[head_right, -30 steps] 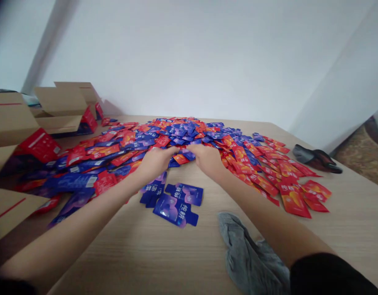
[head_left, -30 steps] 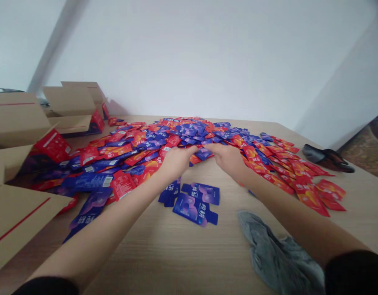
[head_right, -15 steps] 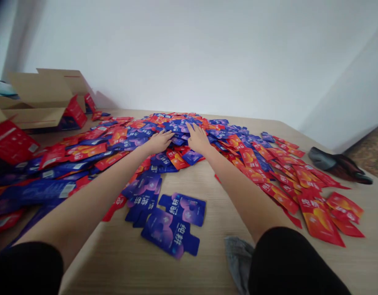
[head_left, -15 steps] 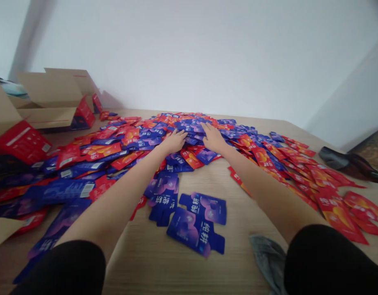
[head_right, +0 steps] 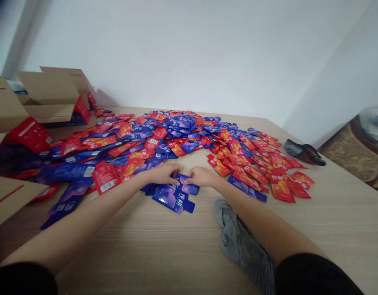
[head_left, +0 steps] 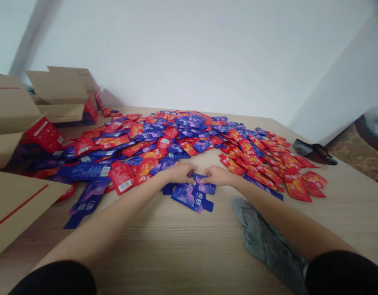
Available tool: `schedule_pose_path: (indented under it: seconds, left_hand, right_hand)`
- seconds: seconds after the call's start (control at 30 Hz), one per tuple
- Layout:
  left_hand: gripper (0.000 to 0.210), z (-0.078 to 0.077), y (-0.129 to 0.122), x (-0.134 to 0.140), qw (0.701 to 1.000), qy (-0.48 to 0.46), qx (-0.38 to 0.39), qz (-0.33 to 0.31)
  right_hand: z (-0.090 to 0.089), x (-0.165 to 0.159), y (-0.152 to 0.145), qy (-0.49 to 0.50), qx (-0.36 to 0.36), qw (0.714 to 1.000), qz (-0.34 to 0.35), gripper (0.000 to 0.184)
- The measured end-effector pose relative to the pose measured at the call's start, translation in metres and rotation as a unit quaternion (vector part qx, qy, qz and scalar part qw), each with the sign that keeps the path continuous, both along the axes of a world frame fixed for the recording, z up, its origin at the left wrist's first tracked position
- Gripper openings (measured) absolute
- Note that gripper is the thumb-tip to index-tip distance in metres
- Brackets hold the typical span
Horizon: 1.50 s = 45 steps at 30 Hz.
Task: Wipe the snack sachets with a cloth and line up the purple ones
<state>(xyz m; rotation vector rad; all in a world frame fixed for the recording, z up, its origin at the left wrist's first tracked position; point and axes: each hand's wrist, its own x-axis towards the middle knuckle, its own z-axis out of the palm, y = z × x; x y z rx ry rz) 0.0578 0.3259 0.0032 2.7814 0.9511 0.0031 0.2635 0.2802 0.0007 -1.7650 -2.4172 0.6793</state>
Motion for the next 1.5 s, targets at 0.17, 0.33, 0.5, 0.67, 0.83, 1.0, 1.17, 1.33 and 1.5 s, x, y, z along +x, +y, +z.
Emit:
schedule_pose_path:
  seconds: [0.17,0.33,0.5,0.67,0.83,1.0,1.17,1.33,1.5]
  left_hand:
    - [0.012,0.027,-0.02,0.004,0.999,-0.031,0.032,-0.009]
    - [0.016,0.068,-0.092,-0.017,0.992,-0.055,0.103,-0.053]
    - [0.011,0.042,-0.198,-0.038,0.979,-0.026,0.166,-0.118]
    - [0.014,-0.006,-0.272,-0.057,0.989,-0.019,0.118,-0.082]
    - [0.033,-0.018,-0.291,-0.073,0.997,-0.057,0.046,-0.026]
    - [0.047,-0.02,-0.296,-0.07,0.998,-0.056,0.029,0.012]
    - [0.057,-0.02,-0.299,-0.059,0.997,-0.053,0.035,0.036]
    - [0.069,-0.022,-0.304,-0.057,0.996,-0.067,0.03,0.05]
    - [0.063,-0.018,-0.302,-0.058,0.998,-0.047,0.005,0.052]
  right_hand:
    - [0.032,-0.015,-0.024,0.002,0.103,0.995,-0.012,0.016]
    - [0.047,-0.025,-0.095,0.002,0.285,0.954,0.09,0.033]
    - [0.001,-0.037,-0.197,0.076,0.344,0.915,0.196,0.037]
    - [-0.024,-0.045,-0.274,0.055,0.245,0.95,0.186,0.042]
    - [-0.011,0.001,-0.26,-0.015,0.263,0.963,0.062,0.046]
    - [-0.031,0.057,-0.229,-0.111,0.261,0.95,-0.131,0.052]
    - [-0.021,0.041,-0.23,-0.011,0.239,0.96,-0.146,0.042]
    - [0.002,-0.045,-0.24,0.071,0.29,0.947,-0.116,0.044]
    - [-0.022,-0.085,-0.254,-0.051,0.254,0.966,-0.004,0.04]
